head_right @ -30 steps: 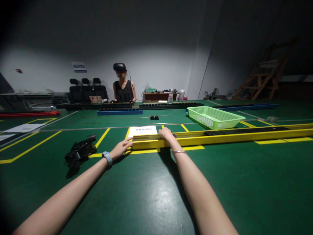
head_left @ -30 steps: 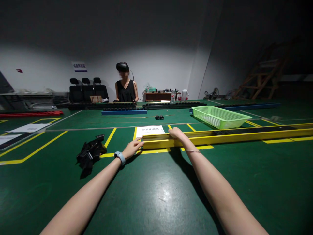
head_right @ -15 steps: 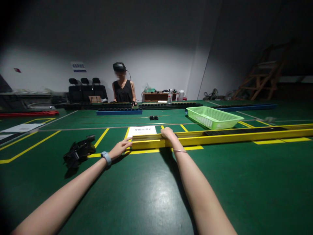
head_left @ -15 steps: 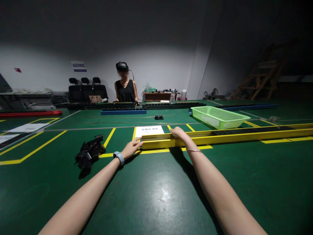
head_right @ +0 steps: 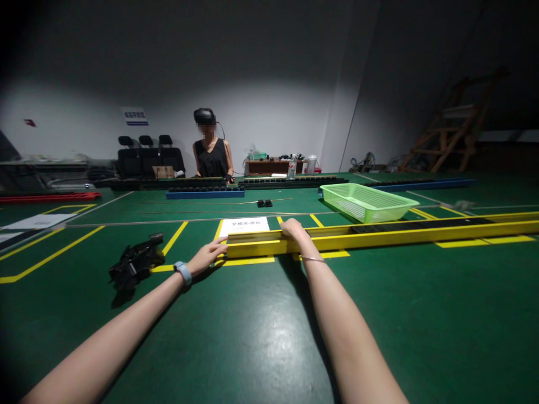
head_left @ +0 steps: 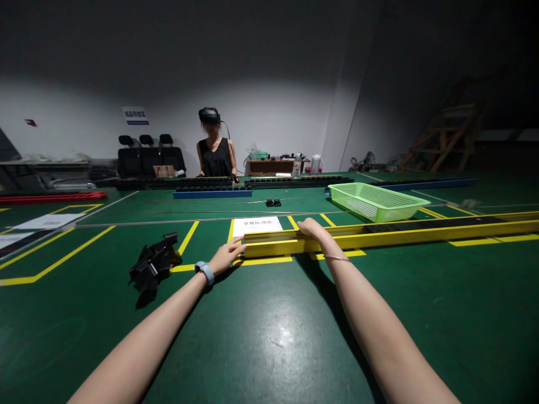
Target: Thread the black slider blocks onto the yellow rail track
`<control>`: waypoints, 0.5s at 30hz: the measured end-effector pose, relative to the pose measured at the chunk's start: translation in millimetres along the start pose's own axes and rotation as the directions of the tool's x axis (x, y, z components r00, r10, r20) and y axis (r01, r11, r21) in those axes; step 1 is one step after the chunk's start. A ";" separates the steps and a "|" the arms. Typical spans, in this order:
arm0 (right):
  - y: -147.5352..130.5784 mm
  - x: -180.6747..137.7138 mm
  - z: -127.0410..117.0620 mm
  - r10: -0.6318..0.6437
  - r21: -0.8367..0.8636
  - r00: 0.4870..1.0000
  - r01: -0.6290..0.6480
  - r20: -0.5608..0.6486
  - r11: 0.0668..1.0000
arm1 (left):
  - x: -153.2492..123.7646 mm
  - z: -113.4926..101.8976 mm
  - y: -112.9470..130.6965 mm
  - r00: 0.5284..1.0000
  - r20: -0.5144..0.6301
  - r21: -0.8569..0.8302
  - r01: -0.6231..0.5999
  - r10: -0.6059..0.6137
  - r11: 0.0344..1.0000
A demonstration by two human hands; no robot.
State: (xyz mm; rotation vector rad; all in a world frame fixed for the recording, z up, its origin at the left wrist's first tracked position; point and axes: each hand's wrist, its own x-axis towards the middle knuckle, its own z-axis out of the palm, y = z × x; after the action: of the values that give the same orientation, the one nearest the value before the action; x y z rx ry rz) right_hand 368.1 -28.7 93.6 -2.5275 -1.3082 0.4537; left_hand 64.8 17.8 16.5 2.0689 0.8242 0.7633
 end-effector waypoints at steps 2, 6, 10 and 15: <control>3.9 2.3 -1.1 0.005 -0.005 1.000 -0.005 -0.006 1.000 | -0.1 0.0 -0.1 1.000 -0.004 -0.009 0.005 -0.005 1.000; 11.2 5.7 -3.8 0.020 -0.011 1.000 -0.020 -0.018 1.000 | -0.5 0.0 0.3 1.000 -0.010 -0.023 0.019 -0.019 1.000; 17.6 9.8 -5.7 0.034 -0.024 0.999 -0.034 -0.035 0.999 | -0.6 0.0 0.9 1.000 -0.006 -0.027 0.024 -0.024 0.999; 24.8 17.3 -7.1 0.057 -0.030 0.997 -0.059 -0.054 0.998 | -0.6 0.2 1.2 1.000 0.005 -0.036 0.012 -0.012 0.999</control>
State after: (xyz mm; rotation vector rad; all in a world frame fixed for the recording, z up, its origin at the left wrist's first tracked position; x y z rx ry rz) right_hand 398.7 -29.0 88.4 -2.5901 -1.2354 0.3773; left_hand 64.9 16.7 17.3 2.0315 0.8133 0.7607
